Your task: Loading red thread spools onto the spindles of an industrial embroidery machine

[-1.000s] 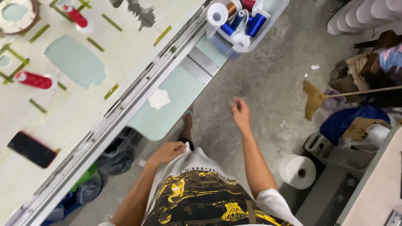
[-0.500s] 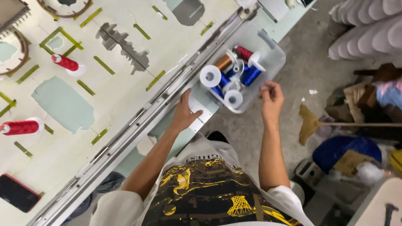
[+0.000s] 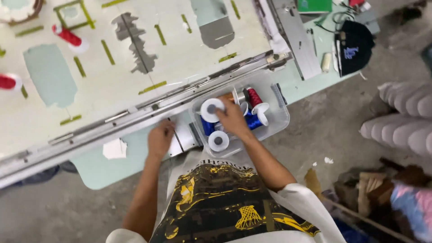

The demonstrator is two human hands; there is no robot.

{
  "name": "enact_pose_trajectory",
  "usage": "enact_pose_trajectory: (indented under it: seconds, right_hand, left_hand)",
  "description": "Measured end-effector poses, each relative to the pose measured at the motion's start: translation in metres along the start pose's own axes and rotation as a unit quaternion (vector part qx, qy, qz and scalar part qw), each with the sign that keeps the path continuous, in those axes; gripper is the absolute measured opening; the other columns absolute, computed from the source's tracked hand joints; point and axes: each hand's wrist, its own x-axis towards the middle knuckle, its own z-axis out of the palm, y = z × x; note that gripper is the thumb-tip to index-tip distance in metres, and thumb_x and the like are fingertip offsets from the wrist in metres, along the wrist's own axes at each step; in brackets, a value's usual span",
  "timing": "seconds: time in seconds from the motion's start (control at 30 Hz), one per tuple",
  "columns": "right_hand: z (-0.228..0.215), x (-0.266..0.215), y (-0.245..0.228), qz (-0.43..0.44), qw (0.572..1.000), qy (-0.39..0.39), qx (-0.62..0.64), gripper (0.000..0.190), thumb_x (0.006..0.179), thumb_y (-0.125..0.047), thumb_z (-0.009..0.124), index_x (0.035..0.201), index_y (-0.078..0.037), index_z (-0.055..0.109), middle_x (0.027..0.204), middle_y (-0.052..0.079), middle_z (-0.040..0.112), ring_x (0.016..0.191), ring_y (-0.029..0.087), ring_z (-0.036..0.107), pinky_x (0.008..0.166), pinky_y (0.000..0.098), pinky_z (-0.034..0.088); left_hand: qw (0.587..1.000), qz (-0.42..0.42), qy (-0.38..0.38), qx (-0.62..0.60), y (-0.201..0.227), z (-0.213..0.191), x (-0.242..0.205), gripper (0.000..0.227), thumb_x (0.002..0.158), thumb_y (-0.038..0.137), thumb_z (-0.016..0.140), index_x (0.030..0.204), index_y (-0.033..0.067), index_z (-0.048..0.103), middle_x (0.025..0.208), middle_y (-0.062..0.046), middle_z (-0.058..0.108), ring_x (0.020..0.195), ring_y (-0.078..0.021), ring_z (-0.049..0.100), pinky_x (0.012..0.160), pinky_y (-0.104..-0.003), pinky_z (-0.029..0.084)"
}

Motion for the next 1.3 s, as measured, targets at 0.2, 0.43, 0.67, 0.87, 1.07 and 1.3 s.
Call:
enact_pose_trajectory:
  seconds: [0.2, 0.43, 0.67, 0.87, 1.07, 1.3]
  right_hand:
    - [-0.087, 0.01, -0.011, -0.012, 0.941, 0.015, 0.338, 0.025, 0.08, -0.002, 0.058, 0.102, -0.008, 0.065, 0.071, 0.003, 0.06, 0.052, 0.01, 0.059, 0.044, 0.0218, 0.05]
    - [-0.136, 0.002, -0.084, -0.196, 0.814, -0.076, 0.542, 0.031, 0.081, -0.005, 0.059, 0.109, 0.005, 0.05, 0.075, 0.019, 0.06, 0.046, 0.017, 0.059, 0.036, 0.0255, 0.049]
    - [-0.228, 0.005, -0.027, -0.315, 0.813, 0.019, 0.49, 0.031, 0.095, -0.024, 0.058, 0.124, -0.018, 0.047, 0.08, 0.012, 0.053, 0.057, 0.017, 0.053, 0.049, 0.0245, 0.048]
    - [-0.185, -0.006, 0.023, -0.153, 0.965, -0.091, 0.193, 0.024, 0.081, -0.003, 0.065, 0.105, 0.0, 0.065, 0.099, 0.016, 0.066, 0.09, 0.02, 0.059, 0.083, 0.0317, 0.043]
    - [-0.164, -0.022, -0.023, -0.088, 0.963, -0.231, -0.109, 0.053, 0.086, -0.016, 0.066, 0.136, -0.014, 0.05, 0.096, 0.024, 0.067, 0.077, 0.038, 0.067, 0.062, 0.0432, 0.053]
    - [-0.198, -0.031, 0.043, -0.082, 0.994, -0.033, 0.061, 0.038, 0.092, 0.0, 0.059, 0.129, 0.0, 0.053, 0.095, 0.023, 0.064, 0.079, 0.028, 0.06, 0.065, 0.0349, 0.051]
  left_hand:
    - [0.984, -0.078, 0.159, -0.017, 0.029, -0.026, -0.033, 0.024, 0.087, 0.012, 0.063, 0.11, 0.0143, 0.065, 0.091, -0.007, 0.066, 0.071, -0.0273, 0.067, 0.064, -0.041, 0.052]
    - [0.93, 0.226, 0.097, -0.274, 0.197, -0.024, -0.013, 0.087, 0.084, 0.019, 0.073, 0.149, 0.0062, 0.016, 0.137, -0.022, 0.043, 0.121, -0.0414, 0.048, 0.102, -0.052, 0.04]
    - [0.97, 0.183, -0.097, -0.129, 0.144, -0.024, -0.018, 0.013, 0.093, 0.02, 0.054, 0.095, 0.0125, 0.065, 0.086, -0.001, 0.07, 0.073, -0.0189, 0.065, 0.066, -0.033, 0.044]
    - [0.99, 0.122, 0.072, -0.005, 0.18, -0.068, -0.033, 0.003, 0.089, 0.016, 0.063, 0.092, 0.0162, 0.065, 0.071, -0.002, 0.062, 0.069, -0.0222, 0.064, 0.062, -0.033, 0.05]
    - [0.939, 0.308, 0.043, -0.146, 0.266, -0.063, -0.029, 0.02, 0.091, 0.012, 0.059, 0.11, 0.0144, 0.061, 0.109, -0.006, 0.061, 0.099, -0.0312, 0.062, 0.076, -0.039, 0.054]
    - [0.9, 0.306, -0.071, -0.304, 0.204, -0.091, -0.017, 0.047, 0.083, -0.01, 0.042, 0.124, 0.0054, 0.059, 0.109, -0.024, 0.063, 0.102, -0.0434, 0.061, 0.085, -0.052, 0.05]
